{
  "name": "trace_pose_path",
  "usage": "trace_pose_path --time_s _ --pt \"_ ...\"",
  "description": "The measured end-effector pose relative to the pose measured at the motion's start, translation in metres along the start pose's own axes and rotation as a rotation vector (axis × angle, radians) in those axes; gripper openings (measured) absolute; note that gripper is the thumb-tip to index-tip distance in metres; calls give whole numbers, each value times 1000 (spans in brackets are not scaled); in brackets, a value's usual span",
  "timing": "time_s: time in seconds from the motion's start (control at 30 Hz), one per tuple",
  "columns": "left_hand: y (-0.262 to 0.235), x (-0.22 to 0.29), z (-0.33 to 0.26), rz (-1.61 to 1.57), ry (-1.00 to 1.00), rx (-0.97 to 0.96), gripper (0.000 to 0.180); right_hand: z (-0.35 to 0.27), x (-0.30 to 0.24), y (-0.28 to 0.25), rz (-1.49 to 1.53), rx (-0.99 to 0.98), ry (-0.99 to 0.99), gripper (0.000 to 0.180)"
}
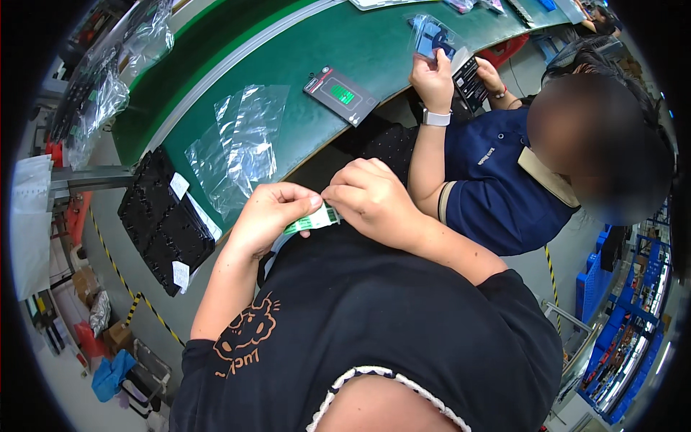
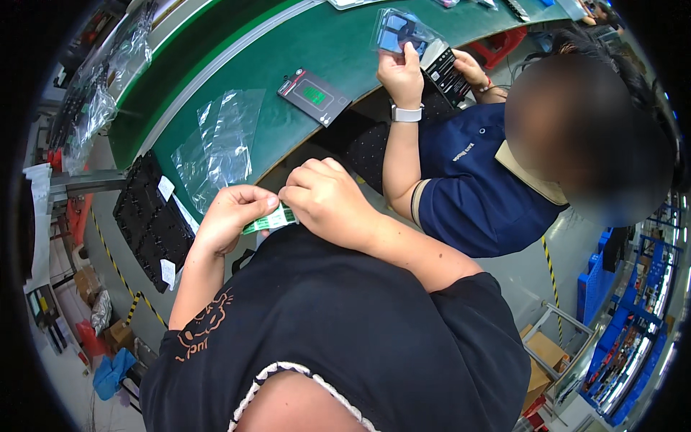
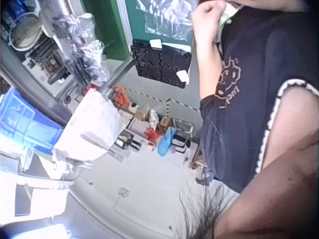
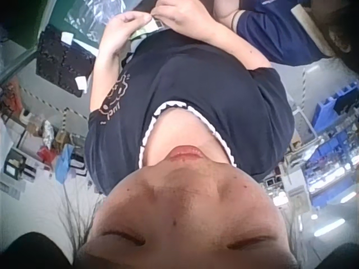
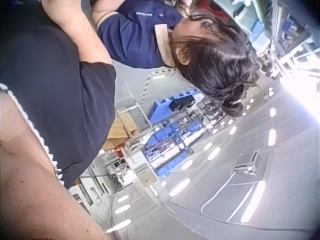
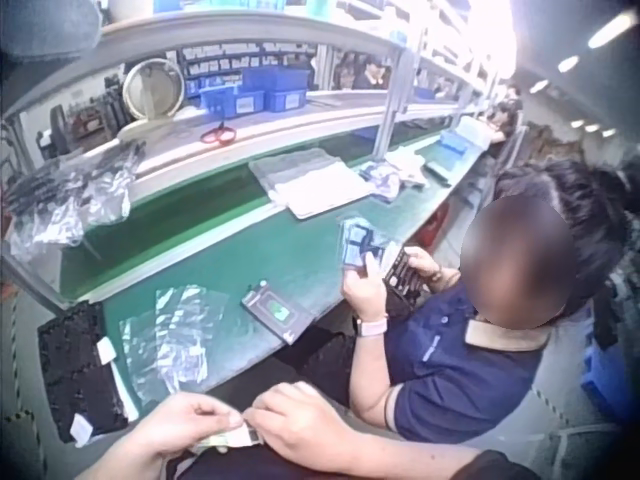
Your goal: The person peels green labels from a backing sheet and applies them to small black rectangular packages on a green workbench. They handle the packages one at a time, aligning and smoothing each label before moving to the next item.
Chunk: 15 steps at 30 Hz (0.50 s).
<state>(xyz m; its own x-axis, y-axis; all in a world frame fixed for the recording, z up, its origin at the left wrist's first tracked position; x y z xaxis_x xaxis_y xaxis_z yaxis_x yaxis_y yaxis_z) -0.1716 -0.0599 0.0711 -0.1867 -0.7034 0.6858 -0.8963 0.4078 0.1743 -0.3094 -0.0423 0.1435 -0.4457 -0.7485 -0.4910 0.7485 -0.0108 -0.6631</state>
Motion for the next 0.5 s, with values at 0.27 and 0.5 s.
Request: trace_pose_path --time_s 0.27,0.5 --pt "5 5 5 -38 34 -41 22 -6 2 -5 45 29 12 15" --pt "-3 17 1 69 211 31 17 -9 22 -10 339 189 299 21"
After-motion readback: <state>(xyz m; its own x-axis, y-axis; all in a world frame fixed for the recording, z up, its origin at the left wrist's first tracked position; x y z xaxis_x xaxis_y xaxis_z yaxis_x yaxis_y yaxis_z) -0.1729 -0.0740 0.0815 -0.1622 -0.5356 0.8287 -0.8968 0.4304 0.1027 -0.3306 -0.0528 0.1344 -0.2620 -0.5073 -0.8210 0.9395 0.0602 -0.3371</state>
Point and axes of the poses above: each hand's wrist, its own z-axis towards the middle knuckle, its own y-axis out of the palm, x = y × z, the point moved 8 cm from there along z, towards the middle knuckle, and after that the axes turned 9 degrees about -y, right-handed, at the moved point
